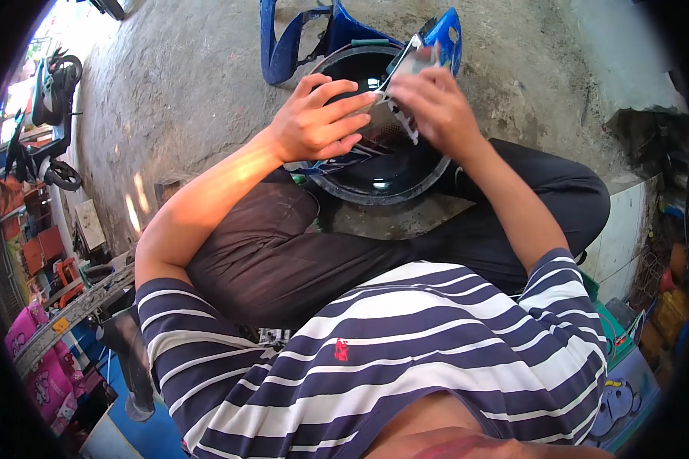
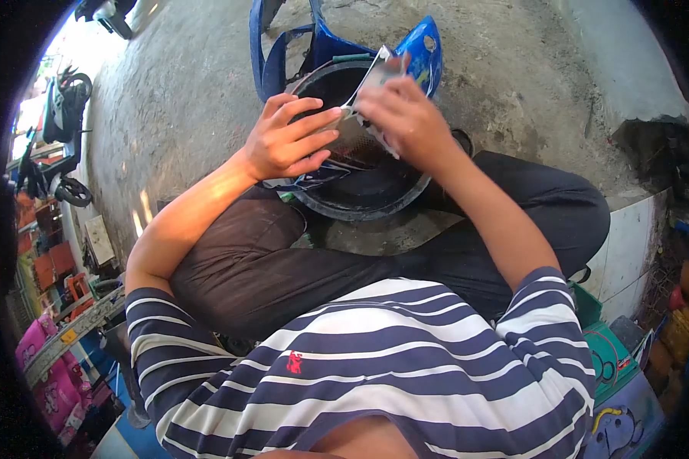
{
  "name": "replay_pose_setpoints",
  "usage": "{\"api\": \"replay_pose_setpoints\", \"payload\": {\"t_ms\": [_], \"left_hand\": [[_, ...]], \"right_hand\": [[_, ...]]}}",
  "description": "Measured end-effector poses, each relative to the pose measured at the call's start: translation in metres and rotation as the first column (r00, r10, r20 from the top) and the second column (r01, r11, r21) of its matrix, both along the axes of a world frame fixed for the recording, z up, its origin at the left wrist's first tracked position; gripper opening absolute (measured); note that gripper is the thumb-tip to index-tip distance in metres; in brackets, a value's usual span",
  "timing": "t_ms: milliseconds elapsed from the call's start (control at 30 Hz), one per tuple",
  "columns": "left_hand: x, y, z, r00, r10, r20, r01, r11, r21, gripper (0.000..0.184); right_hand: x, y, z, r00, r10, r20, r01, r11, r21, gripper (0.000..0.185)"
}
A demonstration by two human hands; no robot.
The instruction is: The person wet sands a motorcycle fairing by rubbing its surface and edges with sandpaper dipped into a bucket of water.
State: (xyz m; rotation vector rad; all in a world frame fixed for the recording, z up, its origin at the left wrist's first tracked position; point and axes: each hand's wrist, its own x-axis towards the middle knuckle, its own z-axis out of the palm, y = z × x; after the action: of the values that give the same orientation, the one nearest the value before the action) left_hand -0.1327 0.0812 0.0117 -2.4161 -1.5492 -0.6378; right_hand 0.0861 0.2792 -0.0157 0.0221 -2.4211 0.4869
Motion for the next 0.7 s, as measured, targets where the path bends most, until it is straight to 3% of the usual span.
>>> {"api": "replay_pose_setpoints", "payload": {"t_ms": [100, 233, 367, 500, 633, 700], "left_hand": [[0.0, -0.002, 0.003, 1.0, -0.014, -0.013, 0.014, 1.0, 0.002, 0.03], [0.008, -0.005, 0.003, 1.0, 0.018, -0.024, -0.019, 0.999, -0.036, 0.03], [0.007, -0.01, 0.004, 0.994, 0.073, -0.077, -0.076, 0.996, -0.043, 0.037], [0.01, -0.014, 0.0, 0.993, 0.06, -0.099, -0.067, 0.996, -0.065, 0.036], [0.007, -0.012, -0.003, 0.994, 0.068, -0.084, -0.07, 0.997, -0.021, 0.035], [0.008, -0.014, -0.003, 0.996, 0.067, -0.06, -0.069, 0.997, -0.041, 0.034]], "right_hand": [[-0.011, 0.033, 0.007, 0.994, -0.108, -0.025, 0.108, 0.994, 0.029, 0.04], [-0.003, 0.003, 0.017, 0.993, 0.094, 0.076, -0.1, 0.993, 0.07, 0.043], [-0.013, 0.041, 0.015, 0.999, -0.02, 0.043, 0.018, 0.998, 0.054, 0.043], [-0.008, 0.01, 0.031, 0.983, 0.113, 0.142, -0.131, 0.984, 0.122, 0.041], [-0.017, 0.042, 0.03, 0.992, -0.002, 0.126, -0.005, 0.998, 0.055, 0.04], [-0.014, 0.032, 0.026, 0.99, 0.047, 0.134, -0.062, 0.992, 0.111, 0.041]]}}
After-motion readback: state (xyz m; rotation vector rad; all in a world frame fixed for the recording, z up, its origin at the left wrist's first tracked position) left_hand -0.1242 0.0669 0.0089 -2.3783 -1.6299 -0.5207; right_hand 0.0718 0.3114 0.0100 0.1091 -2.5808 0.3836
